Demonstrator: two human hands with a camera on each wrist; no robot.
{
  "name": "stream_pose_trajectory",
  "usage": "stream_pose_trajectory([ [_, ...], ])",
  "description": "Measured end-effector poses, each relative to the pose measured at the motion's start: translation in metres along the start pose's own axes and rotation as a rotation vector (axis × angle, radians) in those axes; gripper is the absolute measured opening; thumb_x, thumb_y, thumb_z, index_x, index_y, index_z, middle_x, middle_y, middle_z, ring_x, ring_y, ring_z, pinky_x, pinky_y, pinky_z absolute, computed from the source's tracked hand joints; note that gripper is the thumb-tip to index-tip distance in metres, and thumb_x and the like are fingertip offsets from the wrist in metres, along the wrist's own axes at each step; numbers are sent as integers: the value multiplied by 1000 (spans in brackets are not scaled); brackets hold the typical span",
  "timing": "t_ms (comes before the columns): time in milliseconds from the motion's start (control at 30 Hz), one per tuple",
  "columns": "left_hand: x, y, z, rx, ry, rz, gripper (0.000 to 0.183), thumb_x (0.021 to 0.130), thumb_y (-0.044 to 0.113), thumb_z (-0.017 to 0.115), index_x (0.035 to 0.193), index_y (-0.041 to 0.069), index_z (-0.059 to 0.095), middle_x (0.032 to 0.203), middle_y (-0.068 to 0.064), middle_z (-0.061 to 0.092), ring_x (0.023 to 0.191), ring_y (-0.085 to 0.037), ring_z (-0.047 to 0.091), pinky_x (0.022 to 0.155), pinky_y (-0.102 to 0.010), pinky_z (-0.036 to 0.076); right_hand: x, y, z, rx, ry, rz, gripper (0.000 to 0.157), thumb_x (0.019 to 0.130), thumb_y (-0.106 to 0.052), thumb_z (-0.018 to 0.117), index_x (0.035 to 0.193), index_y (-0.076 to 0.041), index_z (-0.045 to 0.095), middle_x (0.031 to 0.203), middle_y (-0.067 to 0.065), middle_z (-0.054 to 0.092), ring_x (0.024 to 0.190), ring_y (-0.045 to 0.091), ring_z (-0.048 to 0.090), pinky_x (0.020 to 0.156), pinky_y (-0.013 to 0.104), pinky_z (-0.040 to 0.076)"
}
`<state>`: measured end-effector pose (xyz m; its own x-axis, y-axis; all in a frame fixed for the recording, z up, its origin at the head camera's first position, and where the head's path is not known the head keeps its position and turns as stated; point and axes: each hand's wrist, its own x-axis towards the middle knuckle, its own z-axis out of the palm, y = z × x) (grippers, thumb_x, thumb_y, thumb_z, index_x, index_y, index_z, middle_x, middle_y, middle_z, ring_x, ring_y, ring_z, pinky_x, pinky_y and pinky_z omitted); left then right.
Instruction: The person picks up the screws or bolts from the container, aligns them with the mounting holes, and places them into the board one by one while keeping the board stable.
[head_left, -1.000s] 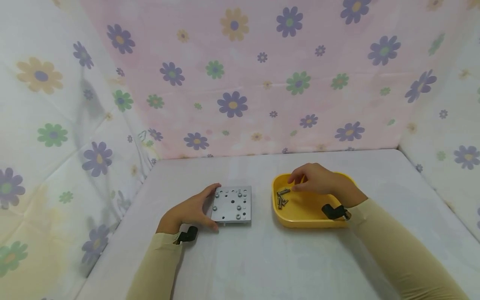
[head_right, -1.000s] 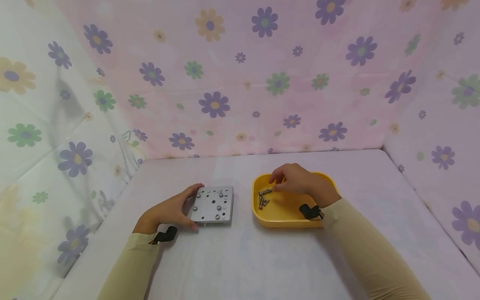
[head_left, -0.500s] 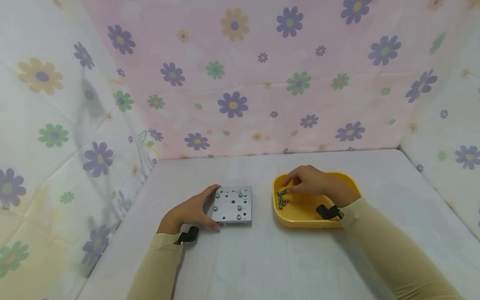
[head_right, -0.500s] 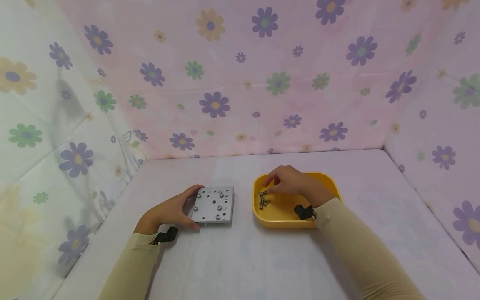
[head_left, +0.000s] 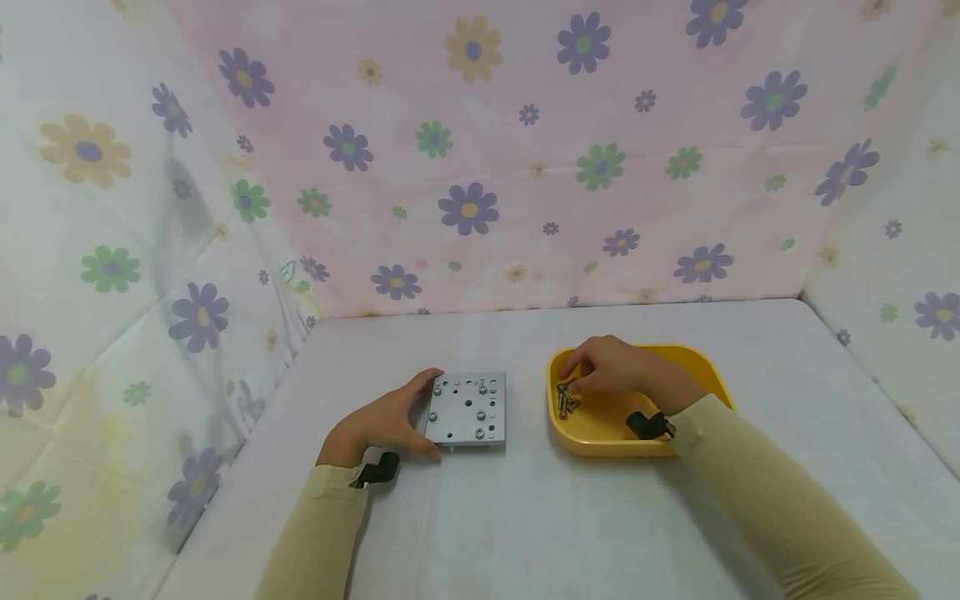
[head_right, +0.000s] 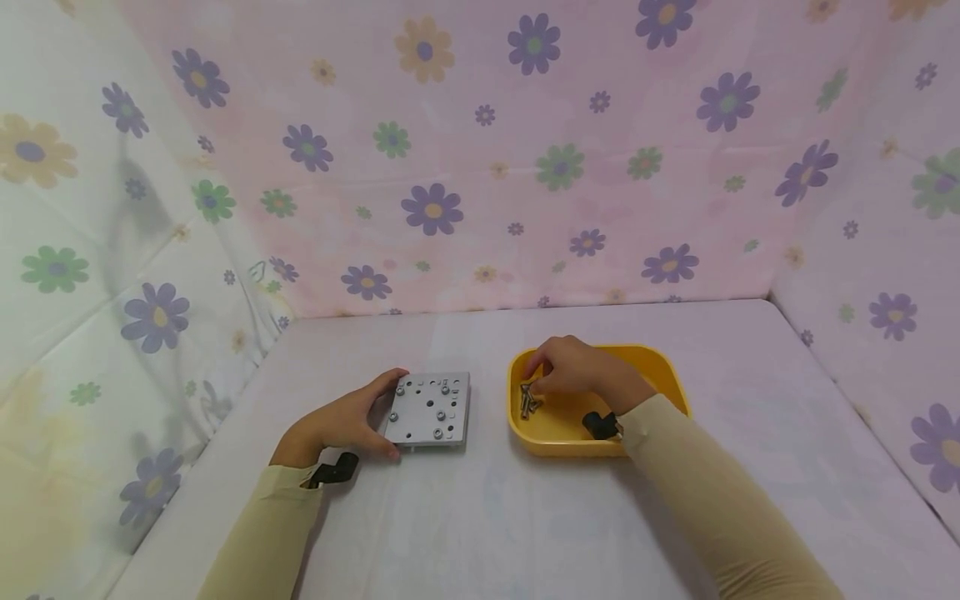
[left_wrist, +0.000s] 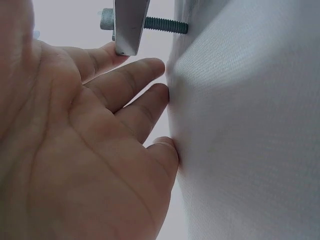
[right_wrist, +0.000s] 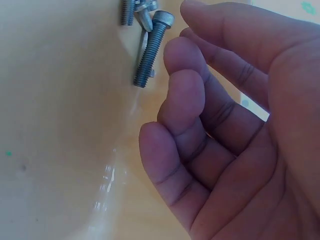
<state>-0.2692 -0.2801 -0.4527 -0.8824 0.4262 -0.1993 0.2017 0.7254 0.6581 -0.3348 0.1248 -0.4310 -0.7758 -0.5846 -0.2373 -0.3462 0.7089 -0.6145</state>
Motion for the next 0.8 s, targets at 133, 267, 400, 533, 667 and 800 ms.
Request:
stream_pose_trajectory([
  [133,0,-1,1,-4,0,-7,134,56,41,101,163,21,22,170,-8,28,159,-30,20,126,-57,19,4,0,2,-2,-14,7,26,92,-25,78,118,-22,78,89,0,69,82,19,59,74,33,51],
  [267,0,-1,2,-8,-2,-11,134,56,40,101,163,22,23,170,-7,28,159,-29,19,127,-56,18,6,1,4,-13,-15,5,26,91,-25,79,117,-22,78,87,0,68,80,19,59,72,32,50],
  [400,0,-1,2,-7,-4,-11,134,56,41,101,163,23,22,170,-6,27,160,-28,18,127,-56,18,8,2,5,-53,-6,-18,24,90,-25,80,114,-23,78,85,-2,68,77,17,58,70,31,49],
  [533,1,-3,2,1,-6,-14,134,57,42,101,163,24,21,170,-4,27,160,-27,18,127,-55,18,10,1,6,-81,-2,-33,21,90,-25,80,112,-24,79,85,-3,68,77,16,58,71,30,49],
  [667,1,-3,2,-3,-3,-17,134,56,41,101,163,24,22,170,-4,27,160,-27,18,127,-55,18,12,-1,7,-74,-10,-25,19,91,-24,80,109,-25,79,87,-3,68,78,17,58,72,31,50],
  [800,1,-2,3,2,-2,-26,135,56,41,101,163,25,21,171,-3,25,160,-26,17,127,-54,18,14,-2,8,-74,-20,-15,18,91,-23,80,109,-23,78,88,-2,68,78,17,59,72,31,51],
])
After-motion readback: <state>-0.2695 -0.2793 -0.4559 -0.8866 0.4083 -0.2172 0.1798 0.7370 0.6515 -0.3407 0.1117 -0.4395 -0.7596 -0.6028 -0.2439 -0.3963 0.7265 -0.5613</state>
